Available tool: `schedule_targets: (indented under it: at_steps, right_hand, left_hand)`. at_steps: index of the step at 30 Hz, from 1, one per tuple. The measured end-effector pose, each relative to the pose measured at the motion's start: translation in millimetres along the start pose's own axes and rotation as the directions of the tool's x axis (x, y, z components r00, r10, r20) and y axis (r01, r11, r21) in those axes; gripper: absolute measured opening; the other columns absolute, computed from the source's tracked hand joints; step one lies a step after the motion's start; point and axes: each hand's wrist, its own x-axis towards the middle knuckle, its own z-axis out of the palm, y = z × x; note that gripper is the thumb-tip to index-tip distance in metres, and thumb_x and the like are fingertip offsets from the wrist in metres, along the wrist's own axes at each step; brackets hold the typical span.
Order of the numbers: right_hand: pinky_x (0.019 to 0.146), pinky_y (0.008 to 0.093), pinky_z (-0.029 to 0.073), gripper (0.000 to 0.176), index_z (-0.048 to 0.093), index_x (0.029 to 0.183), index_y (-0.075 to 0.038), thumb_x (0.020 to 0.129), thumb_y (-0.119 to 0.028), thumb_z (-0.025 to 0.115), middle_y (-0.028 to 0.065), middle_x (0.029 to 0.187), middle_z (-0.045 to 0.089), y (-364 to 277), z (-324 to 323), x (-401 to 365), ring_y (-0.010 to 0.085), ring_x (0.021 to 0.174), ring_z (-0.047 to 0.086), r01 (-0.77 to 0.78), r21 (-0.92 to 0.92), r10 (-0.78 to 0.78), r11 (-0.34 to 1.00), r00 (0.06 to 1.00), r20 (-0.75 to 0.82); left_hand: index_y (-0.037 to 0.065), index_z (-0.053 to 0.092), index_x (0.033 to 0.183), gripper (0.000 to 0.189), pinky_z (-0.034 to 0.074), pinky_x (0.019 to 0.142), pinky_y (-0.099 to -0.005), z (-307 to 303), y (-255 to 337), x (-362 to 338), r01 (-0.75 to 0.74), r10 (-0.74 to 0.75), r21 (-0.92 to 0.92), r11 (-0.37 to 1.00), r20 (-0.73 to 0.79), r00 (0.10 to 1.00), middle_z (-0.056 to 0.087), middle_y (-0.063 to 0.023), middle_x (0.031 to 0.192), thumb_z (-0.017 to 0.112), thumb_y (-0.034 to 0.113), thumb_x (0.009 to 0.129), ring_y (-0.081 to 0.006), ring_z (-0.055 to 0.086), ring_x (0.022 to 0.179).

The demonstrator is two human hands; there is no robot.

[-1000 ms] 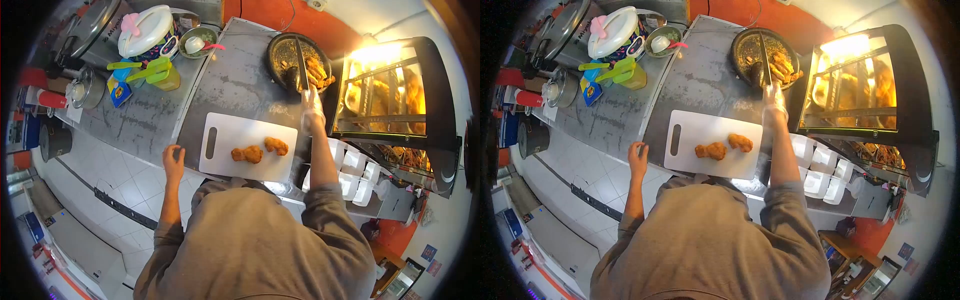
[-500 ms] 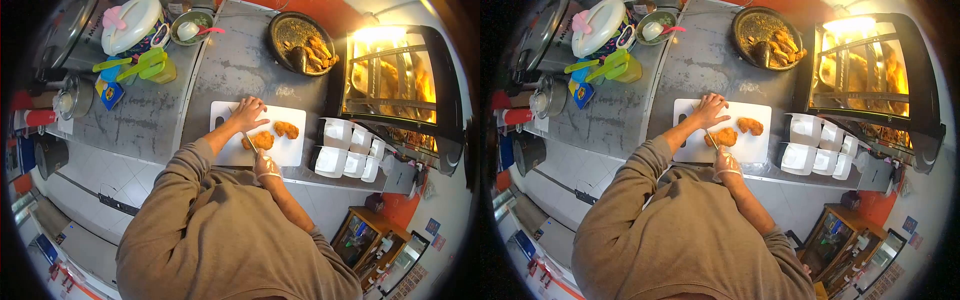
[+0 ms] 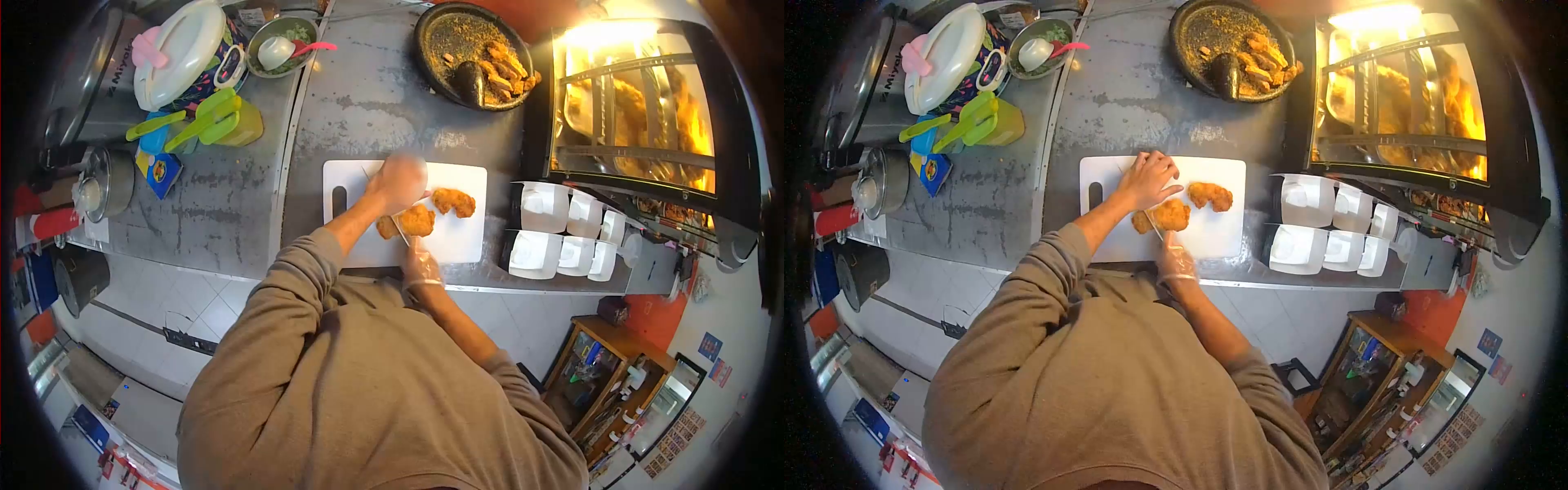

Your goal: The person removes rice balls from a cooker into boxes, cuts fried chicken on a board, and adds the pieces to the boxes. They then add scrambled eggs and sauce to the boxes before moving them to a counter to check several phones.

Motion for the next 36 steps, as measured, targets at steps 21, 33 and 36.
schedule_targets:
  at_steps: [21, 33, 36]
  right_hand:
    - [0.076, 0.0541, 0.050, 0.037, 0.045, 0.123, -0.001, 0.099, -0.028, 0.037, 0.0300, 0.092, 0.064, -5, -60, 8, 0.0459, 0.085, 0.065, -0.120, 0.076, 0.117, 0.990, 0.992, 0.044]
    - [0.069, 0.0540, 0.050, 0.032, 0.047, 0.120, 0.001, 0.097, -0.021, 0.042, 0.0356, 0.085, 0.061, 22, -66, 21, 0.0502, 0.084, 0.061, -0.157, 0.265, 0.143, 0.952, 0.987, 0.069]
    - [0.071, 0.0542, 0.050, 0.038, 0.049, 0.122, 0.001, 0.097, -0.027, 0.042, 0.0337, 0.084, 0.062, 26, -86, 16, 0.0503, 0.085, 0.061, -0.076, 0.287, 0.064, 0.955, 0.997, 0.049]
  left_hand:
    - [0.014, 0.062, 0.100, 0.026, 0.029, 0.098, -0.0434, 22, 9, 42, -0.046, 0.047, 0.009, 0.999, -0.035, 0.998, 0.057, -0.0034, 0.108, 0.055, 0.037, 0.093, -0.0230, 0.045, 0.112]
    - [0.014, 0.061, 0.097, 0.024, 0.027, 0.094, -0.0466, 32, 5, 66, 0.021, -0.024, -0.026, 0.999, -0.137, 0.990, 0.056, -0.0041, 0.104, 0.054, 0.037, 0.093, -0.0245, 0.046, 0.109]
    - [0.015, 0.061, 0.098, 0.023, 0.025, 0.095, -0.0484, 31, 7, 77, 0.043, -0.051, -0.068, 0.997, -0.122, 0.991, 0.056, -0.0043, 0.104, 0.053, 0.036, 0.094, -0.0246, 0.045, 0.109]
